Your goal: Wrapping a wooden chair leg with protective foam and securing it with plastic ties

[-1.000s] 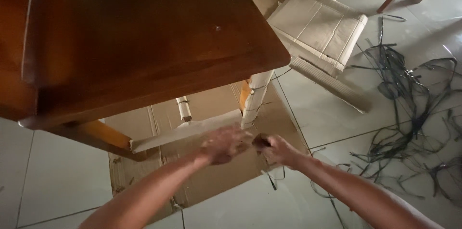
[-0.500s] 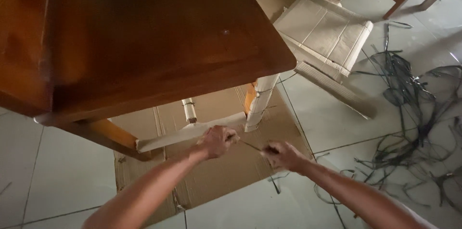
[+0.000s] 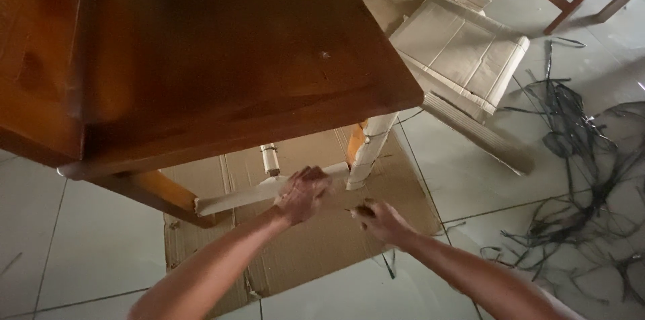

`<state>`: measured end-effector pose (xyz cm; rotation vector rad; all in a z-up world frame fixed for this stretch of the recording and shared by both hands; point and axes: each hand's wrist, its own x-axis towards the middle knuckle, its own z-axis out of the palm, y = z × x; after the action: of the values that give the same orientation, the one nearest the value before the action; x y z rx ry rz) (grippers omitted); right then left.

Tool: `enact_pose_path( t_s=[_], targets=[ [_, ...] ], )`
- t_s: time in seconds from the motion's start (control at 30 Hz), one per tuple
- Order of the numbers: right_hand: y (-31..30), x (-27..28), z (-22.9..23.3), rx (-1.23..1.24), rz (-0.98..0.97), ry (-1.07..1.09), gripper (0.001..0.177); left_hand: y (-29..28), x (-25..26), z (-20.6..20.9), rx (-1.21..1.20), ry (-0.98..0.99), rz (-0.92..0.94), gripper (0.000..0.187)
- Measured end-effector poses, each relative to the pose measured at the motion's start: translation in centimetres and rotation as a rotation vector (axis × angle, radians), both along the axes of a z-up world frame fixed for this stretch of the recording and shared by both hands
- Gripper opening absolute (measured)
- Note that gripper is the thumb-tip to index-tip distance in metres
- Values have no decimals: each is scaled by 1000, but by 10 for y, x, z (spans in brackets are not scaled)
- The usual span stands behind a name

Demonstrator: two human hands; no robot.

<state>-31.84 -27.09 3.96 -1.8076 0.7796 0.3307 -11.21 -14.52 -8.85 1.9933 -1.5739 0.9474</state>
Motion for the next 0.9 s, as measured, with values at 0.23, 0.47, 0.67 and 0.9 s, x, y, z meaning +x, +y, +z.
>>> enact_pose_path(
  t_s=[0.23,0.47,0.67,0.9],
  targets=[
    [-4,1,-129,-19,92,-28,42,15,19,138,750,570,-72,50],
    [33,35,-100,253,-328,-184,22,0,16,92,752,753,-114,44],
    [47,75,-28,427,-666,-260,25,-12,19,113,875,761,-57,26],
    [44,81,-68,530,-776,-614,24,-8,19,112,771,794,-68,30]
  ],
)
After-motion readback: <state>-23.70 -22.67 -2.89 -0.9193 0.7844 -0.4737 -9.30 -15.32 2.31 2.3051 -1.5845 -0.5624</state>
